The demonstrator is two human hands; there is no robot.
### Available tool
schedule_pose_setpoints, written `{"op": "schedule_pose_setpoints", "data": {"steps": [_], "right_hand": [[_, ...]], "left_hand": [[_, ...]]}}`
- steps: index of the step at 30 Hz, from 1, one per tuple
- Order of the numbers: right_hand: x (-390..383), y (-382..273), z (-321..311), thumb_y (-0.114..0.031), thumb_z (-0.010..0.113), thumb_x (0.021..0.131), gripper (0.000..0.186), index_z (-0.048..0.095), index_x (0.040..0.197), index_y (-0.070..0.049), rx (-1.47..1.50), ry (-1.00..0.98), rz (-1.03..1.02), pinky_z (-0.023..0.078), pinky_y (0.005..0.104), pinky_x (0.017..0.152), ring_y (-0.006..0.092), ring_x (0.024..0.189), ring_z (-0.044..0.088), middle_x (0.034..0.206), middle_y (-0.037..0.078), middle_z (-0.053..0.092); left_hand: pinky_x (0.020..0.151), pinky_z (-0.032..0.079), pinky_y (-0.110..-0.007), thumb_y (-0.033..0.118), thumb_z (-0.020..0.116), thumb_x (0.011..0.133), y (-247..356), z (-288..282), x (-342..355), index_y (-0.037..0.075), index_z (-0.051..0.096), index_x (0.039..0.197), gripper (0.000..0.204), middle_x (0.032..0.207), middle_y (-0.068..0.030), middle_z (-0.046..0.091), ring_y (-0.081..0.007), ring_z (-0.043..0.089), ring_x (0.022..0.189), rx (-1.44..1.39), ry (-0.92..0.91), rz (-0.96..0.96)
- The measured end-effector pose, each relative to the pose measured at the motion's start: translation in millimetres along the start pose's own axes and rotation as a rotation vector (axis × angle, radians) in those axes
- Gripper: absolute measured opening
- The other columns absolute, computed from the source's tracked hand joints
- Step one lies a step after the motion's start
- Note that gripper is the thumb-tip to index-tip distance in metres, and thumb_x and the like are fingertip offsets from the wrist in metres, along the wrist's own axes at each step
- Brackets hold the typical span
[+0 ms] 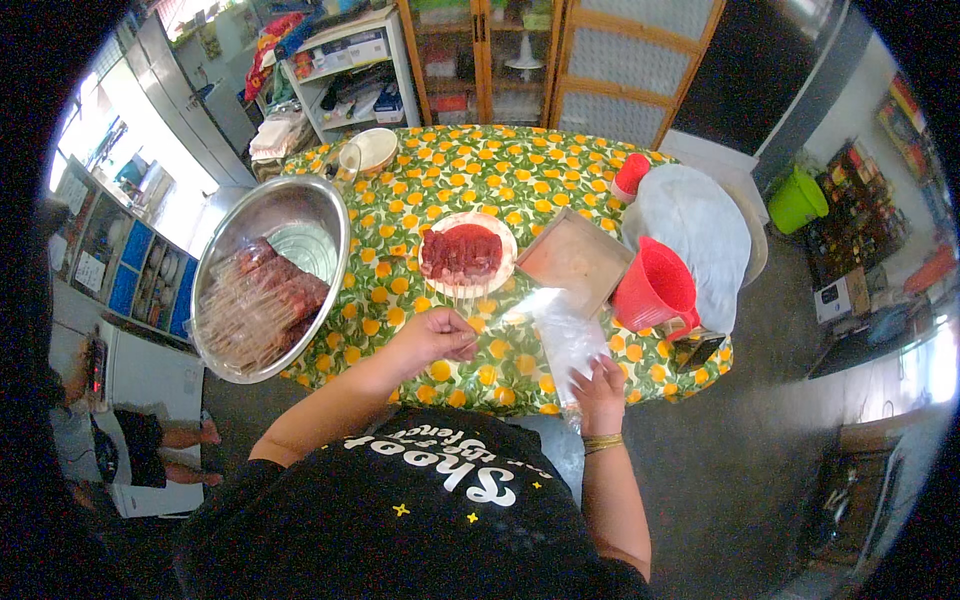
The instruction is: The person skewers small pieces of raw meat onto wooden sticks, one at a time, and places the completed skewers into a metal bowl. The person repeats this process multiple times, handling the meat and sticks by hand.
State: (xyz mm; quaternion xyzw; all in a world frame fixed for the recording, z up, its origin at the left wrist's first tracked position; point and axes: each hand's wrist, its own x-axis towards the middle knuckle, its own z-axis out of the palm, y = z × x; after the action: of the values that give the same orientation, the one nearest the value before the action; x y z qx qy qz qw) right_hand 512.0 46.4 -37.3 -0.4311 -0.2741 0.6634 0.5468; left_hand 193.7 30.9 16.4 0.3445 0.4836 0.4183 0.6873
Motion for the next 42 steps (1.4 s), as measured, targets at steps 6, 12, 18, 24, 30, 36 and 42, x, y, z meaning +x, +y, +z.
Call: {"op": "schedule_pose_setpoints", "data": {"steps": [6,12,18,24,30,36,42], "right_hand": [[-28.9,-42.9,55.7,-0.002,0.065,0.081,0.05,0.055,0.13,-0.007,-1.142,-0.32,-0.763,0.036,0.044,0.109,0.0337,0.132,0.045,0.134,0.014,0.055],[-33.9,-67.4,126.2,-0.008,0.068,0.079,0.034,0.065,0.112,-0.015,-1.558,-0.803,-0.825,0.022,0.0568,0.114,0.0267,0.126,0.052,0.114,0.002,0.067],[-21.6,-59.0,114.9,-0.011,0.07,0.076,0.007,0.065,0.081,-0.012,-1.479,-0.812,-0.799,0.044,0.0448,0.092,0.0254,0.088,0.062,0.081,0.003,0.061],[-20.1,-45.8,120.0,-0.017,0.069,0.076,0.011,0.06,0.076,-0.011,-1.492,-0.836,-0.858,0.05,0.0403,0.068,0.0278,0.078,0.061,0.078,0.006,0.06],[-22.7,-42.5,121.9,-0.019,0.071,0.076,0.016,0.06,0.074,-0.009,-1.49,-0.766,-0.859,0.05,0.0416,0.065,0.0294,0.076,0.062,0.075,0.008,0.06],[-24.9,-47.5,124.4,-0.025,0.077,0.074,0.027,0.058,0.069,-0.007,-1.546,-0.711,-0.769,0.048,0.0425,0.065,0.0321,0.073,0.06,0.072,0.01,0.058],[-30.9,-60.0,127.6,-0.027,0.074,0.081,0.023,0.063,0.081,-0.007,-1.365,-0.875,-0.65,0.05,0.0417,0.069,0.0333,0.077,0.061,0.079,0.013,0.061]], "left_hand": [[0.073,0.052,-0.043,0.013,0.066,0.083,23.2,22.4,-27.3,0.006,0.067,0.087,0.008,0.084,-0.0154,0.067,-0.0327,0.066,0.082,1.347,-0.104,0.541],[0.077,0.05,-0.044,0.014,0.063,0.08,26.1,40.4,-40.0,0.008,0.067,0.085,0.009,0.081,-0.0118,0.066,-0.0322,0.064,0.086,1.388,-0.18,0.676],[0.076,0.05,-0.043,0.018,0.065,0.082,28.4,28.6,-52.0,0.011,0.069,0.09,0.011,0.082,-0.0102,0.065,-0.0322,0.063,0.086,1.469,-0.13,0.542],[0.076,0.05,-0.044,0.019,0.067,0.08,30.4,28.4,-58.8,0.009,0.066,0.085,0.012,0.084,-0.0095,0.066,-0.0316,0.063,0.085,1.499,0.025,0.535],[0.075,0.052,-0.044,0.025,0.065,0.085,37.6,36.7,-67.9,0.011,0.068,0.092,0.016,0.084,-0.0097,0.066,-0.031,0.064,0.087,1.319,0.019,0.41],[0.077,0.051,-0.045,0.027,0.063,0.088,33.4,28.5,-61.3,0.012,0.069,0.099,0.02,0.088,-0.0102,0.068,-0.0315,0.064,0.088,1.411,-0.05,0.456],[0.074,0.051,-0.045,0.028,0.067,0.085,28.0,30.3,-59.9,0.01,0.064,0.088,0.018,0.084,-0.0106,0.065,-0.0326,0.064,0.086,1.404,0.029,0.418]]}}
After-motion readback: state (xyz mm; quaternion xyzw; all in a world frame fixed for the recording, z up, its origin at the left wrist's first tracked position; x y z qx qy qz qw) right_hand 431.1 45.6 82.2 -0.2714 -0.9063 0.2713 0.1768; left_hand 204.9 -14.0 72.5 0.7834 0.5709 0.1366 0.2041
